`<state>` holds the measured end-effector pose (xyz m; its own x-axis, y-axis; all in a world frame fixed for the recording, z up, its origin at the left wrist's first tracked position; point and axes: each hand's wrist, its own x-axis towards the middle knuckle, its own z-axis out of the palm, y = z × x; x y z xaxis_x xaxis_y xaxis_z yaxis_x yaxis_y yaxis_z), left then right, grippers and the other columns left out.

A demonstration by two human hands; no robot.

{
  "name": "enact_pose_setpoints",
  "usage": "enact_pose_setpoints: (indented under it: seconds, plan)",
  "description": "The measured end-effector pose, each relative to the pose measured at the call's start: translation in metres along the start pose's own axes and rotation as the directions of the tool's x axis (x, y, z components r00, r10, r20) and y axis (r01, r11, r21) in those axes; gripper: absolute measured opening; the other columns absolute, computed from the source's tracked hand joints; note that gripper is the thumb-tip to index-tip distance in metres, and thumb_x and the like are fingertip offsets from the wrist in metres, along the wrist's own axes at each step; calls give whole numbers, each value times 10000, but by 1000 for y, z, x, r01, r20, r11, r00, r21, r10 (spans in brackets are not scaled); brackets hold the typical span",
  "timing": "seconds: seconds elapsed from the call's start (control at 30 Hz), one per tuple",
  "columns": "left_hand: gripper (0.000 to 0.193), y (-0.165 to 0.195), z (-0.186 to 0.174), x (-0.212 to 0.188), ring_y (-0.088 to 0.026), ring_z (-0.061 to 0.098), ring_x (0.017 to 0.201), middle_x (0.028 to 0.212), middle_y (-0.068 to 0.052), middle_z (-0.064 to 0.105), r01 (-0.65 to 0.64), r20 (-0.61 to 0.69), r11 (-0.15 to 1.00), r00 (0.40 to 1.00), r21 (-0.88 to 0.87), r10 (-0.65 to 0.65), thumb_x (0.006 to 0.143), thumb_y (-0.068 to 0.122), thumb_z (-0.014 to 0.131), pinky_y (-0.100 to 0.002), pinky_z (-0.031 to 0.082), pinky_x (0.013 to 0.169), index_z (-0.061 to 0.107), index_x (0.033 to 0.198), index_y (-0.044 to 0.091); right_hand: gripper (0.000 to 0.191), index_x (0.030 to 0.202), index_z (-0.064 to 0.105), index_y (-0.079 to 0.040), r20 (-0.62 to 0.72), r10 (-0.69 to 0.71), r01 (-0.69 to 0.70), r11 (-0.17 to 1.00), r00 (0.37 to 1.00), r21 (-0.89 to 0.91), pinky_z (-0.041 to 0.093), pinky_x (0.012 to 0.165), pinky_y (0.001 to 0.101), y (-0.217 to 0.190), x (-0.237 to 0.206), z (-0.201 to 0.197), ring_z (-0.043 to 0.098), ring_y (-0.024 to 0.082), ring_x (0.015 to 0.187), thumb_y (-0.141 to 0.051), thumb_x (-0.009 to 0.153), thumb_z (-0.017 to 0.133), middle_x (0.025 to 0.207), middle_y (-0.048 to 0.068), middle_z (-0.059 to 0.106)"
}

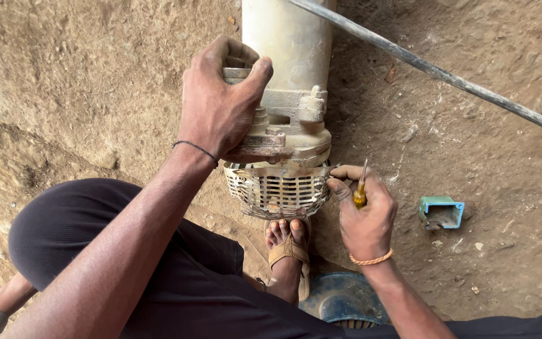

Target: The person sits on the ground and uses a screwdriver to repeatedly pry and adjust the vented housing of a submersible water pump. They rotate the pump to access different sides and continue working on the same area.

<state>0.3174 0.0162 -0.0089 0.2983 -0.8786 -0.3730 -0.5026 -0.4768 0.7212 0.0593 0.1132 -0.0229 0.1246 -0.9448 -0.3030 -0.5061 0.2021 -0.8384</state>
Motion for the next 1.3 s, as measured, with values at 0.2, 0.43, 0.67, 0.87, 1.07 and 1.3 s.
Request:
enact_pose_setpoints:
  seconds: [0.2,0.43,0.67,0.87,1.07,1.3]
  plan:
    - [314,1,0,-1,-216,768,860,930,-129,760,-15,-14,1000,1000,10,15,912,375,676,-428,633,816,707,958,67,112,1039,713,6,-138,-196,191,981,971,-45,601,802,305,-12,-5,6,727,188,951,36,936,744,1018,115,735]
    - [285,0,1,-1,-212,765,859,927,-126,759,-94,-48,995,994,21,95,940,342,691,-418,630,792,713,953,58,323,1017,711,31,-112,-138,146,987,984,72,626,824,284,-7,2,7,751,198,919,220,817,541,1016,127,733]
    - [284,2,2,-2,-193,777,783,896,-124,762,-30,-51,999,998,11,31,938,334,674,-382,658,736,688,989,55,293,969,698,48,-144,-67,89,984,987,154,620,805,287,-3,3,13,735,173,892,240,839,519,984,126,730]
    - [263,4,3,-1,-181,774,763,872,-118,769,8,-45,999,999,40,-7,932,327,659,-373,663,741,679,972,68,331,960,702,39,-36,42,-31,963,998,266,623,840,284,8,9,8,734,161,902,256,808,504,975,105,738]
    - [268,2,2,2,-187,751,788,914,-103,752,-4,-40,999,999,50,6,940,342,676,-393,651,740,678,950,75,249,982,674,44,22,71,-74,934,997,349,601,824,282,10,16,5,715,128,853,236,857,575,926,71,719]
    - [260,-1,1,0,-196,767,855,937,-95,763,-20,-15,1000,1000,21,20,943,343,673,-395,650,798,690,960,84,285,1030,701,-90,372,470,-564,801,801,201,361,320,242,24,52,-15,537,61,464,111,832,660,834,-18,705]
